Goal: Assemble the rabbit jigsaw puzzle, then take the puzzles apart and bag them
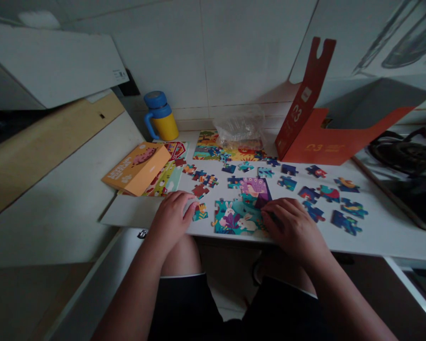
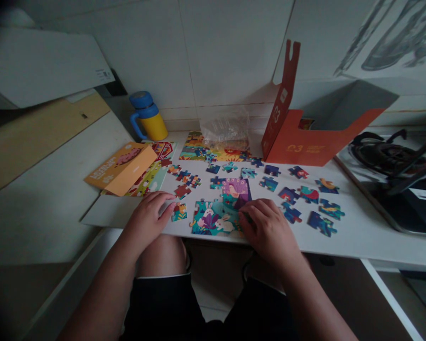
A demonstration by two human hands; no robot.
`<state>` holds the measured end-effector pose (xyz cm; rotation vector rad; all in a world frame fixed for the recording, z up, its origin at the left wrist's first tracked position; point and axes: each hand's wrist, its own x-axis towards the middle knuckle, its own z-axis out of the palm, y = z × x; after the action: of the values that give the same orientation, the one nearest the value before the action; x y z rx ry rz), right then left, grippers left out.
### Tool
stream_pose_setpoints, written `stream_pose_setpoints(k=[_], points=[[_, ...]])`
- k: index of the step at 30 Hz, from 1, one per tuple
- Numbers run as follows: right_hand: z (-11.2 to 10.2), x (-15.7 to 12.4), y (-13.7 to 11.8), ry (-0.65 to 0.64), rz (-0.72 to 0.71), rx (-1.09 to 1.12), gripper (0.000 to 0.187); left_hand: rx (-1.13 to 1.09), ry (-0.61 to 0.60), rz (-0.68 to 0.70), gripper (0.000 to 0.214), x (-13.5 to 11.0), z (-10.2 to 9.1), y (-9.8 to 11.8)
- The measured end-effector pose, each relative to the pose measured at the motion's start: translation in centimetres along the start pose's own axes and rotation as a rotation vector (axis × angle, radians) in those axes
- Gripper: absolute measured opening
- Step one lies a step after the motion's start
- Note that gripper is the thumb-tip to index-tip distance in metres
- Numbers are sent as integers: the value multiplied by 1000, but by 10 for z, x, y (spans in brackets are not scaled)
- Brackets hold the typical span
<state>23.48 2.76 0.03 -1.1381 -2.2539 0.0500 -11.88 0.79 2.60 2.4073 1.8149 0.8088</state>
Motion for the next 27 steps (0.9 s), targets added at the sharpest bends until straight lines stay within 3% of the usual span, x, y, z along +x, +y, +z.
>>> stream_pose_setpoints(k=[3, 8, 16, 21, 27], points=[[0, 0, 0, 2, 5, 3, 9, 123, 20, -12, 15, 15, 8, 1], [-1, 1, 0, 5, 12, 6, 10, 243, -92, -88, 30, 35, 19, 3], [0, -1, 1, 11, 14, 12, 8, -26, -289, -220, 29, 53, 11, -20], [-1, 0, 1, 12, -1, 15, 7, -105, -348, -301, 25, 52, -1, -30], [0, 1, 1, 30, -21, 5, 5, -201, -371, -256, 25, 40, -9, -42]])
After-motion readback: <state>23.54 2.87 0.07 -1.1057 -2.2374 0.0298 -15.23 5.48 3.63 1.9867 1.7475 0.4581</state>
